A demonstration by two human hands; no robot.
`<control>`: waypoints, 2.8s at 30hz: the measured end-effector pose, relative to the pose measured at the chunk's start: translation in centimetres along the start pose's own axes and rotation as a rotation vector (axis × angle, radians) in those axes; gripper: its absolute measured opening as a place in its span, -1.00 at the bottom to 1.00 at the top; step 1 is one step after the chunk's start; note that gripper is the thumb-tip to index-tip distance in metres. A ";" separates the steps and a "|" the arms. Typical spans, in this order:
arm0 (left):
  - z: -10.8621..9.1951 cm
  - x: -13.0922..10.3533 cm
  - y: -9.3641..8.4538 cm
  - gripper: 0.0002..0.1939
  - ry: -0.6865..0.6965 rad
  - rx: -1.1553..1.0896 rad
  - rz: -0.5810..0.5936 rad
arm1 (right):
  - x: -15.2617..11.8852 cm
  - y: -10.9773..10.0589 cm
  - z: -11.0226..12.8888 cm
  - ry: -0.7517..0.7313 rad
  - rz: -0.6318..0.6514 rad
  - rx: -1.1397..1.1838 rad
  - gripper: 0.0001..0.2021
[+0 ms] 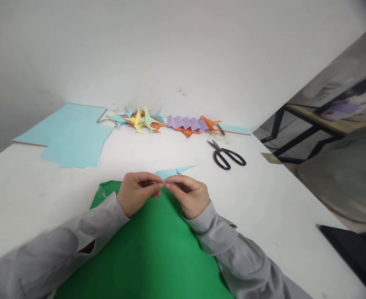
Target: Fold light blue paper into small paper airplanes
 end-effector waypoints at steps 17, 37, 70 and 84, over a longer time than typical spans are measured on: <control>0.2 0.2 0.0 -0.93 -0.023 0.004 0.005 | -0.1 0.1 0.0 -0.014 0.036 -0.043 -0.96; 1.2 0.1 0.2 -0.85 -0.210 -0.123 0.042 | -0.3 0.0 -1.8 0.309 -0.131 0.279 -0.83; 1.5 -0.2 0.4 -0.82 -0.306 -0.200 0.024 | -0.4 0.6 -3.2 0.442 0.015 0.214 -0.79; 1.9 -0.4 0.8 -0.77 -0.437 -0.303 0.070 | -0.5 0.6 -3.1 0.447 0.020 0.217 -0.78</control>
Point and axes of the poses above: each hand's wrist, its own x-axis towards the middle knuckle, its own y-axis out of the palm, z = x × y, the point moved 6 cm from there along x, towards the middle knuckle, and after that the axes turned 2 degrees about -z, right-handed, at the moved point
